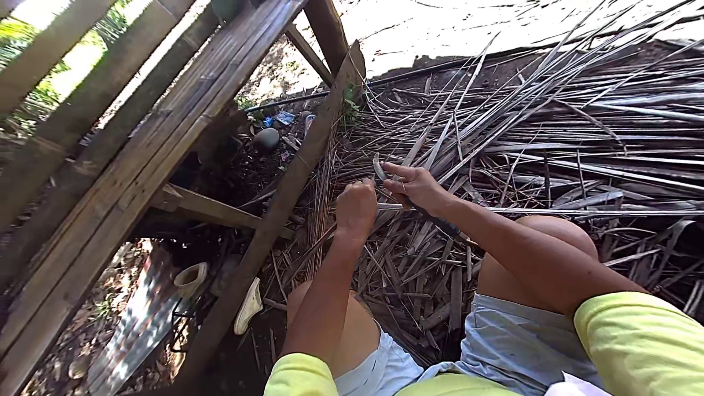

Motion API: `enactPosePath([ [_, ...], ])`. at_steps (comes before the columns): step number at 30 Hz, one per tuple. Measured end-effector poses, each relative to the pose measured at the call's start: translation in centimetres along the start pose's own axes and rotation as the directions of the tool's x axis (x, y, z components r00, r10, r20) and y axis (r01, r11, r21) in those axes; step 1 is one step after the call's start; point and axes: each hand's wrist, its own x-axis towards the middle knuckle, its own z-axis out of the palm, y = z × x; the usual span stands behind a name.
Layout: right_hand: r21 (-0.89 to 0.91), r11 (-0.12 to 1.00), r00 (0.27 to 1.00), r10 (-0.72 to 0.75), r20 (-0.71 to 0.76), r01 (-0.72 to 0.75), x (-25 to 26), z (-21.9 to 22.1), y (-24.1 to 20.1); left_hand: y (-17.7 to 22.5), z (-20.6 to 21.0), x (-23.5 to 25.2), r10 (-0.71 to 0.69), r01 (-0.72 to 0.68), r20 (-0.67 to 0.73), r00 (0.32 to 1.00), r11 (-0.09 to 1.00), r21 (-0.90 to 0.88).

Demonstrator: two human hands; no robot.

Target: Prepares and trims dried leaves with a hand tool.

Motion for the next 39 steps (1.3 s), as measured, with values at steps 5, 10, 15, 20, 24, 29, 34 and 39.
enactPosePath([
  [5,0.060,0.998,0.993,0.018,-0.119,-0.011,0.3,-1.4,-0.9,0.3,-0.2,-0.4,0.036,-0.036,-0.015,0.999,0.999,-0.002],
  [10,0.210,0.977,0.964,0.081,-0.252,-0.028,1.6,-4.5,-1.4,0.1,-0.1,-0.6,0.084,-0.085,-0.060,0.995,0.996,-0.012],
  [15,0.259,0.965,0.873,0.087,-0.481,0.047,2.8,-8.2,-1.7,-0.7,-0.9,-1.3,0.069,-0.071,-0.039,0.997,0.997,-0.039],
  [20,0.264,0.962,0.954,0.017,-0.299,0.065,0.4,-6.1,-3.0,-1.9,-0.8,0.5,-0.067,0.077,0.081,0.994,0.989,-0.123],
  [24,0.292,0.956,0.999,0.033,0.021,-0.037,-1.1,-1.8,-1.8,-2.2,0.2,1.4,0.050,-0.013,0.107,0.993,0.947,-0.321],
  [29,0.387,0.918,0.969,0.018,-0.247,0.082,0.7,-5.5,-2.5,-4.9,-0.7,1.6,0.005,0.106,0.273,0.962,0.914,-0.391],
  [34,0.356,0.929,0.954,0.009,-0.299,0.103,0.0,-6.3,-3.2,-6.2,-1.1,1.6,-0.030,0.174,0.318,0.947,0.883,-0.435],
  [39,0.140,0.988,0.979,0.036,0.201,-0.065,-2.4,-0.1,-1.9,-4.5,-0.7,2.2,-0.021,0.176,0.314,0.949,0.863,-0.474],
])
